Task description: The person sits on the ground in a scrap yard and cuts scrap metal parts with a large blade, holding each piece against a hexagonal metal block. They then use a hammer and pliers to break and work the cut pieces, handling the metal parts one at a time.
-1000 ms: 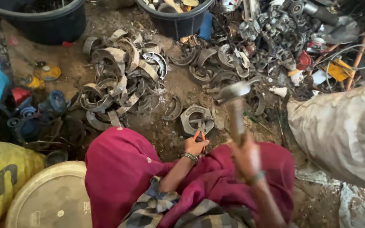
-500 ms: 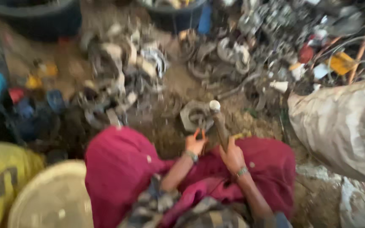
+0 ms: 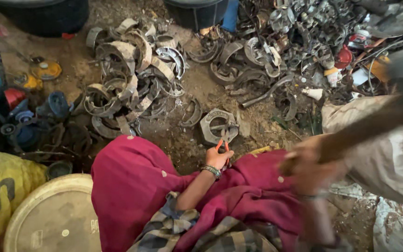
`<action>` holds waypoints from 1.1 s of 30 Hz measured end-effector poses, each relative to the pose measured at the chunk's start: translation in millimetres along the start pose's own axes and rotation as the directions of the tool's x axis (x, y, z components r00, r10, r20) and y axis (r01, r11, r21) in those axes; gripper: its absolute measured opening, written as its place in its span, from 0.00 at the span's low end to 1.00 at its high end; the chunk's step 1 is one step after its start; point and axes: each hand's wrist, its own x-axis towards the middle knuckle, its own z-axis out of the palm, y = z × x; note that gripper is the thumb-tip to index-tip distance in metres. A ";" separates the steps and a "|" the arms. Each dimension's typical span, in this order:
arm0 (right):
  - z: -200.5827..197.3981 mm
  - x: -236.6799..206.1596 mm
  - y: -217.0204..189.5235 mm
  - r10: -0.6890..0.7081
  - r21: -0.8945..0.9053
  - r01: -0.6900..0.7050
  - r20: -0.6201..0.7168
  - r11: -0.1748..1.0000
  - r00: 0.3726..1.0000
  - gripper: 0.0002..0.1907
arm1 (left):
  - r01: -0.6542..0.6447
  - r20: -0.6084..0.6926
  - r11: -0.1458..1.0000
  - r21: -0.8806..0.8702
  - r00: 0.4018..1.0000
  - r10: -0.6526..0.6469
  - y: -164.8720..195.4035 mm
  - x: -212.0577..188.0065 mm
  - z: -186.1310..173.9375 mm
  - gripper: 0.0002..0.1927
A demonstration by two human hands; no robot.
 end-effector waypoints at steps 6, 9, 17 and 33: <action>77.1 -59.9 89.3 0.360 -0.666 0.027 0.437 0.746 0.824 0.23 | -0.225 -0.107 0.955 0.192 0.963 0.249 2.1 15.4 -0.3 0.21; 70.5 -49.3 82.2 0.254 -0.562 0.016 0.400 0.827 0.881 0.26 | -0.173 -0.095 0.980 -0.094 0.982 0.164 4.7 14.2 1.7 0.22; 9.3 27.4 -79.7 0.024 0.127 -0.030 0.051 0.991 0.998 0.02 | 0.024 -0.073 0.986 0.166 0.997 -0.012 15.8 -4.9 -2.7 0.11; 44.1 -50.2 58.9 0.558 -0.513 -0.369 0.280 0.775 0.781 0.20 | -0.035 -0.086 0.979 0.199 0.995 0.052 -2.4 13.3 -0.8 0.16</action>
